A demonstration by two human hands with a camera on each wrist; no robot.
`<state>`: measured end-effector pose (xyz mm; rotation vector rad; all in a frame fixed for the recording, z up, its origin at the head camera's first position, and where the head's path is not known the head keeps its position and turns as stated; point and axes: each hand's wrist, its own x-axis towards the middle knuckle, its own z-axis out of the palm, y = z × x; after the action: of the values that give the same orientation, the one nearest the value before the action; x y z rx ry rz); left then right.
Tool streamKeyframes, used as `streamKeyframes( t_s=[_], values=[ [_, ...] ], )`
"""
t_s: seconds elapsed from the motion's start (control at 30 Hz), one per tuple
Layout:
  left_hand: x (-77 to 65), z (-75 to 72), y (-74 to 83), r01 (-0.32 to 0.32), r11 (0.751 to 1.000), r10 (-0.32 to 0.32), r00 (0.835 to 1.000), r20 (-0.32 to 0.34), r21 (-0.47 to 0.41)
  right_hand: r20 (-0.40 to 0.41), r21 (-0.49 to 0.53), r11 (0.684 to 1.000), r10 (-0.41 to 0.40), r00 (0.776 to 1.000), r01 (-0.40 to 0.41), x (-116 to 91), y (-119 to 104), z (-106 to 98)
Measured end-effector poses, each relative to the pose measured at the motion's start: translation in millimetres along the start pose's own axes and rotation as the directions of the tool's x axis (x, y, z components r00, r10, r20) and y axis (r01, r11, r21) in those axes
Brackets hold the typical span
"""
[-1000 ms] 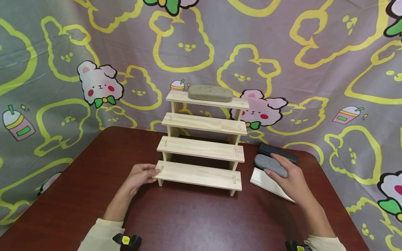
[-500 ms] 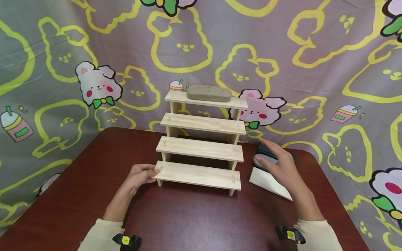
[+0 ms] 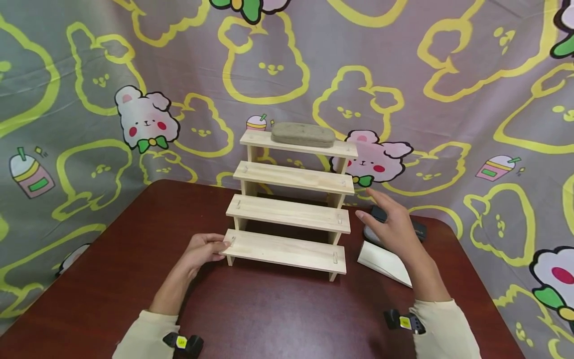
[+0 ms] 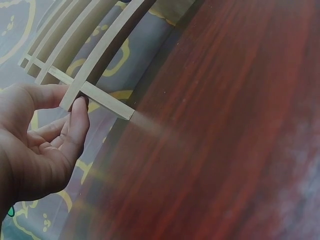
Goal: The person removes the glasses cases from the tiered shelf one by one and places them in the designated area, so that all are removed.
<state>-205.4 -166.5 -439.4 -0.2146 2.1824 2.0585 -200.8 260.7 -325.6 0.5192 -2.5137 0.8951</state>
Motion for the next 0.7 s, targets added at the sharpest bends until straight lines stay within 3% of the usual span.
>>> streamKeyframes(
  t_s=[0.4,0.7],
  values=[
    [0.2,-2.8,-3.0,0.014,1.000,-0.014,1.000,0.006,-0.005,0.062,0.148,0.985,0.083,0.995,-0.092,27.6,1.4,-4.1],
    [1.3,-1.0,-2.6,0.014,1.000,-0.014,1.000,0.007,-0.014,0.112,0.147,0.975,0.152,0.982,-0.168,49.3,1.8,-4.1]
  ],
)
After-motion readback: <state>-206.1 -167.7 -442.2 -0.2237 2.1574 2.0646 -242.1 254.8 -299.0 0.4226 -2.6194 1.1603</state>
